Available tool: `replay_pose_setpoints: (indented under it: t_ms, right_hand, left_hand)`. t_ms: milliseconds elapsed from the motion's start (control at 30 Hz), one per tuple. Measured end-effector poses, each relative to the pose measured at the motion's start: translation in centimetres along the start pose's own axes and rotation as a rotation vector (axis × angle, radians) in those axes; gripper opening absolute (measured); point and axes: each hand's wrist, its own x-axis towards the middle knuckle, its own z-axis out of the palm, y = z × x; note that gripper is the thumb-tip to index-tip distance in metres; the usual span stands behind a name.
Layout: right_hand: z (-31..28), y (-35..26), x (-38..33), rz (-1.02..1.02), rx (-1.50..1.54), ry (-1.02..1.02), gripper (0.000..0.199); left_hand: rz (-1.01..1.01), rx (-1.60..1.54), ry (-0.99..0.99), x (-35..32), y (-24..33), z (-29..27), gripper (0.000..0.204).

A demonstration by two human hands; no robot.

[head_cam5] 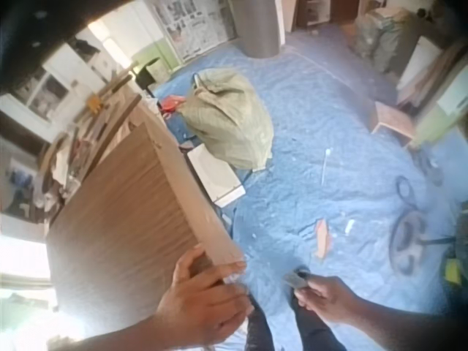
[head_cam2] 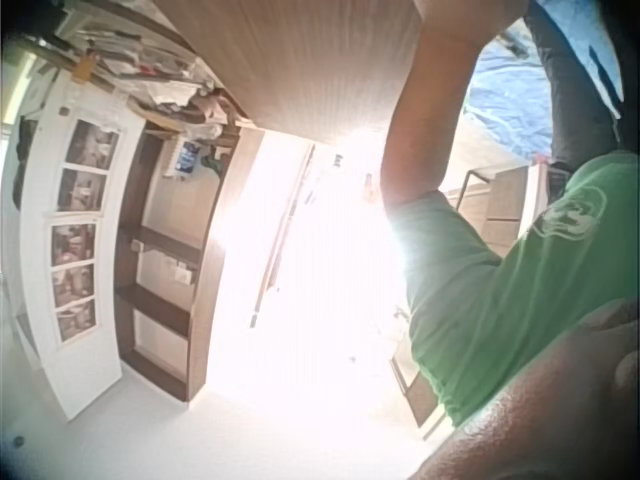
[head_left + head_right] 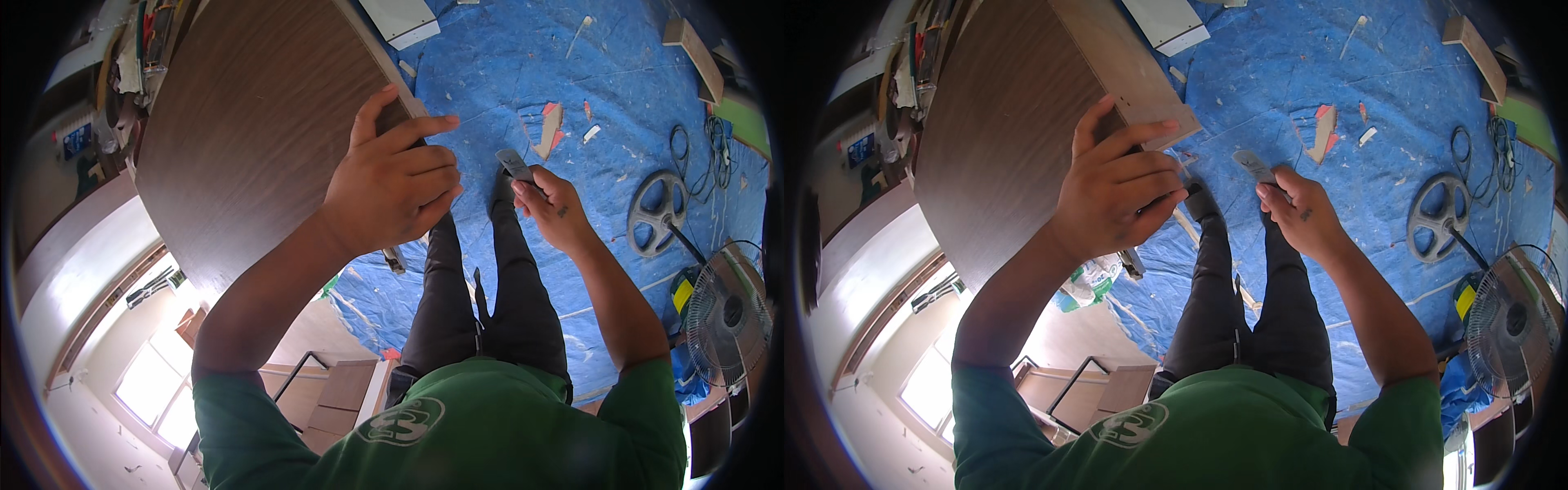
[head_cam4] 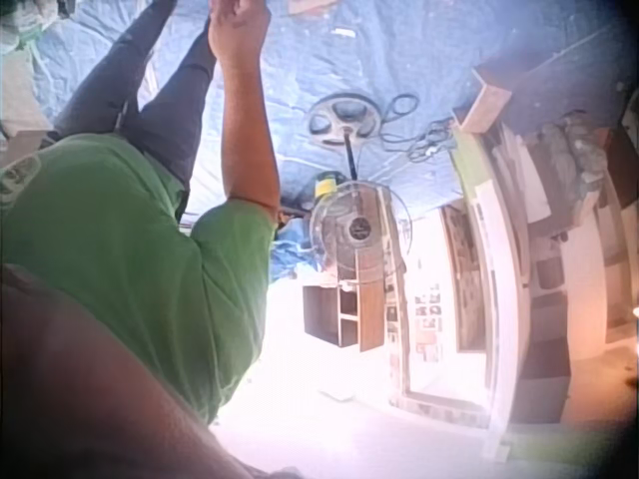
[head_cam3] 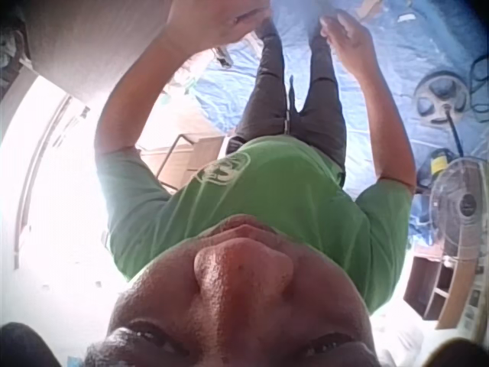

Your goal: The person uses a utility knife to trim the edge of a wooden cabinet door, then attaches two metal hinges to the door. They flip the door over and use a sanding block to smooth the edges and surface of the door.

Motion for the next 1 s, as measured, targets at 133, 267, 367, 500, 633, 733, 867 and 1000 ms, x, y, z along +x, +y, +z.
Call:
replay_pose_setpoints:
  t_ms: [133,267,367,500,633,733,867,1000]
  right_hand:
    - [-0.1,-0.3,-0.1,0.027,0.021,0.000,0.021]
    - [0.1,0.0,-0.3,0.013,0.089,0.024,0.023]
    - [0.0,0.3,-0.4,0.049,0.196,0.012,0.025]
    - [-0.1,-0.2,-0.6,0.099,0.273,0.010,0.027]
    - [-0.5,0.7,-0.6,0.057,0.223,0.007,0.027]
    - [-0.6,0.4,-0.6,0.094,0.262,0.023,0.027]
    - [-0.8,0.3,-0.5,0.048,0.293,0.020,0.028]
    - [-0.3,0.9,0.0,-0.001,0.373,0.030,0.030]
  left_hand:
    - [0.011,0.004,0.011,0.0,0.1,-0.1,0.011]
    - [0.042,0.031,0.035,0.0,0.3,-0.3,0.010]
    - [0.091,0.053,0.070,-0.3,0.4,-0.4,0.011]
    - [0.211,0.083,0.055,-0.7,-0.2,-1.1,0.015]
    - [0.325,0.081,0.059,-0.9,-0.9,-1.1,0.019]
    - [0.381,0.128,0.054,-0.7,-1.1,-1.6,0.013]
    - [0.372,0.147,0.064,-1.0,-1.1,-1.8,0.012]
    - [0.291,0.097,0.018,-2.3,-1.1,-1.7,0.023]
